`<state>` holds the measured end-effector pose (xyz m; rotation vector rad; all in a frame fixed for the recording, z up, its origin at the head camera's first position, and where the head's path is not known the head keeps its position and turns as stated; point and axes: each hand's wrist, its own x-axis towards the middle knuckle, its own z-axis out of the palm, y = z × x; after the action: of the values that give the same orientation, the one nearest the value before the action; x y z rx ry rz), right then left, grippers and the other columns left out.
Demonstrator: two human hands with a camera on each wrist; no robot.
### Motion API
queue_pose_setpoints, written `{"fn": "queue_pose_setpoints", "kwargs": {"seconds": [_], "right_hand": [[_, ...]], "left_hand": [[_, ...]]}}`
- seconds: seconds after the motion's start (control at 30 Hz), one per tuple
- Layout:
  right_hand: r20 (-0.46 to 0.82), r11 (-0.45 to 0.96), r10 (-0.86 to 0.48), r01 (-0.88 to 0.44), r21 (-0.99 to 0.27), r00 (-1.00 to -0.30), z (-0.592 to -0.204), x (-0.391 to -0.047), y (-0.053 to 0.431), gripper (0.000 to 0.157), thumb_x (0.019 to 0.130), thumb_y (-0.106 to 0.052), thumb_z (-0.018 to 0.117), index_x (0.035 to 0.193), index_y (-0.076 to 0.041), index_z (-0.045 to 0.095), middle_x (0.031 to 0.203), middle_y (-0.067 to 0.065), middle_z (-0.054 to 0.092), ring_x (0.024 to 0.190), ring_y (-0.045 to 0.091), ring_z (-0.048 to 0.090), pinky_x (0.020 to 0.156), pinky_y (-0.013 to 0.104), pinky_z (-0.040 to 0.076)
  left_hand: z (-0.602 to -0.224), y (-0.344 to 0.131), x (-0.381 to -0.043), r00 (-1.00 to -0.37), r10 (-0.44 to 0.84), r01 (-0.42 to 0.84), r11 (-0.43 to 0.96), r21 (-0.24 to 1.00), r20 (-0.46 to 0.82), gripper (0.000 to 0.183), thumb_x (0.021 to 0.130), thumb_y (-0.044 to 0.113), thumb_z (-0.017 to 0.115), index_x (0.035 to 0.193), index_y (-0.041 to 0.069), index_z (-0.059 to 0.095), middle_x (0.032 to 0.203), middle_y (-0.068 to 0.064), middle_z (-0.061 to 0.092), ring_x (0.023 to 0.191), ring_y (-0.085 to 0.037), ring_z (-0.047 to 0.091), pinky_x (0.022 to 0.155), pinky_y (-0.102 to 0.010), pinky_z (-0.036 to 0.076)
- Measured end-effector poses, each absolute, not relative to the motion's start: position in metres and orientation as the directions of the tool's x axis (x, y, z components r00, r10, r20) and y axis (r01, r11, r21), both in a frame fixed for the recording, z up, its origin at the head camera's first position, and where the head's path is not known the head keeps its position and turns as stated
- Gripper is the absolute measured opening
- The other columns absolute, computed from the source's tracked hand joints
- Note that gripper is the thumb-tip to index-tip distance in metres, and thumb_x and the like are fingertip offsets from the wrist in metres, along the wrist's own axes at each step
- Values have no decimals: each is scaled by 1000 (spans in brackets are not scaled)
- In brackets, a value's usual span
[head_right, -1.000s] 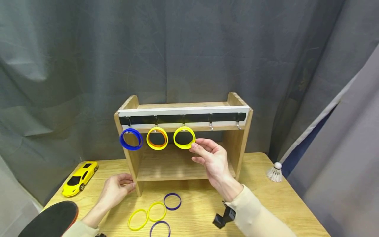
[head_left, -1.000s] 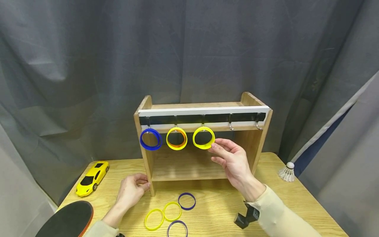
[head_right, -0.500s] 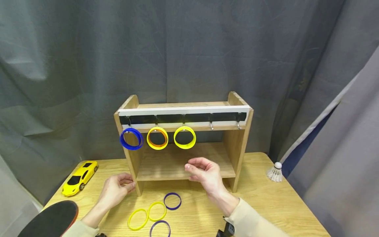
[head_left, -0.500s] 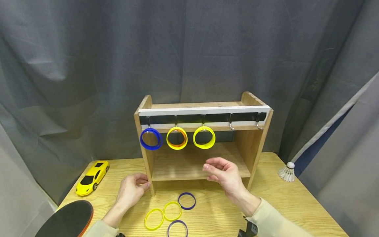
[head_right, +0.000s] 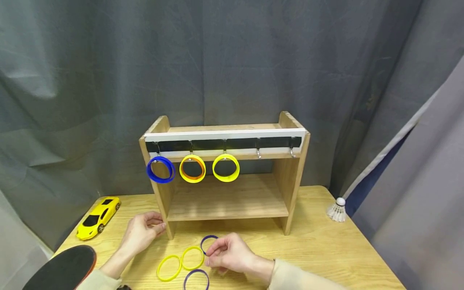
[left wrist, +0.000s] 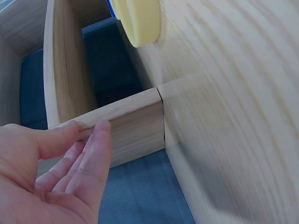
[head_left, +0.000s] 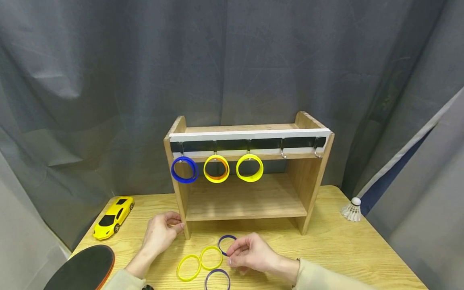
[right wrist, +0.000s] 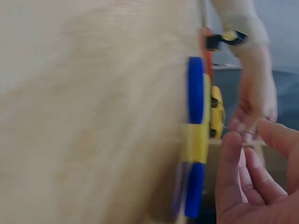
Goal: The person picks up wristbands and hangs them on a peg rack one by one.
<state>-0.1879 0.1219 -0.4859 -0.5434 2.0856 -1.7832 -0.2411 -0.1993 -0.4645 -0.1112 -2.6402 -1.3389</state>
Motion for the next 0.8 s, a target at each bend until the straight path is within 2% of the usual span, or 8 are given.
{"fn": "queue_pose_setpoints", "kwargs": {"seconds": [0.17,0.3,0.53,0.7,0.8], "right_hand": [[-77,253,-499,-60,-966,-863,-497,-184,116,18,88,0,88,102,9,80,87,16,84,67,9,73,56,26,64],[-96,286,-513,-64,-956,-853,-499,-183,112,13,87,0,89,97,4,81,83,13,83,63,7,71,54,23,62],[-83,303,-533,-98,-948,-842,-499,-180,102,12,85,2,91,91,2,81,80,19,83,59,6,70,53,22,61],[-71,366,-506,-140,-920,-860,-500,-179,97,14,83,1,93,83,-5,81,73,11,83,55,6,70,51,26,62],[-65,398,-500,-163,-903,-863,-500,-180,95,15,83,0,94,79,-7,81,69,8,81,53,11,72,51,30,63]], "left_hand": [[-465,-199,-241,-982,-16,145,583,799,190,14,95,8,86,109,5,83,94,-6,87,77,-22,82,62,-23,59],[-465,-199,-241,-981,-16,148,582,799,194,14,95,7,86,109,5,83,93,-6,87,77,-23,82,62,-23,59],[-465,-199,-241,-981,-11,151,587,795,194,15,95,8,86,110,5,83,94,-7,87,77,-21,82,63,-23,60],[-465,-199,-241,-980,-11,152,595,789,197,15,95,8,86,109,5,83,94,-6,87,77,-23,83,63,-23,60],[-465,-200,-241,-980,-12,152,602,784,199,15,95,8,87,109,6,83,94,-6,87,77,-22,82,63,-23,59]]}}
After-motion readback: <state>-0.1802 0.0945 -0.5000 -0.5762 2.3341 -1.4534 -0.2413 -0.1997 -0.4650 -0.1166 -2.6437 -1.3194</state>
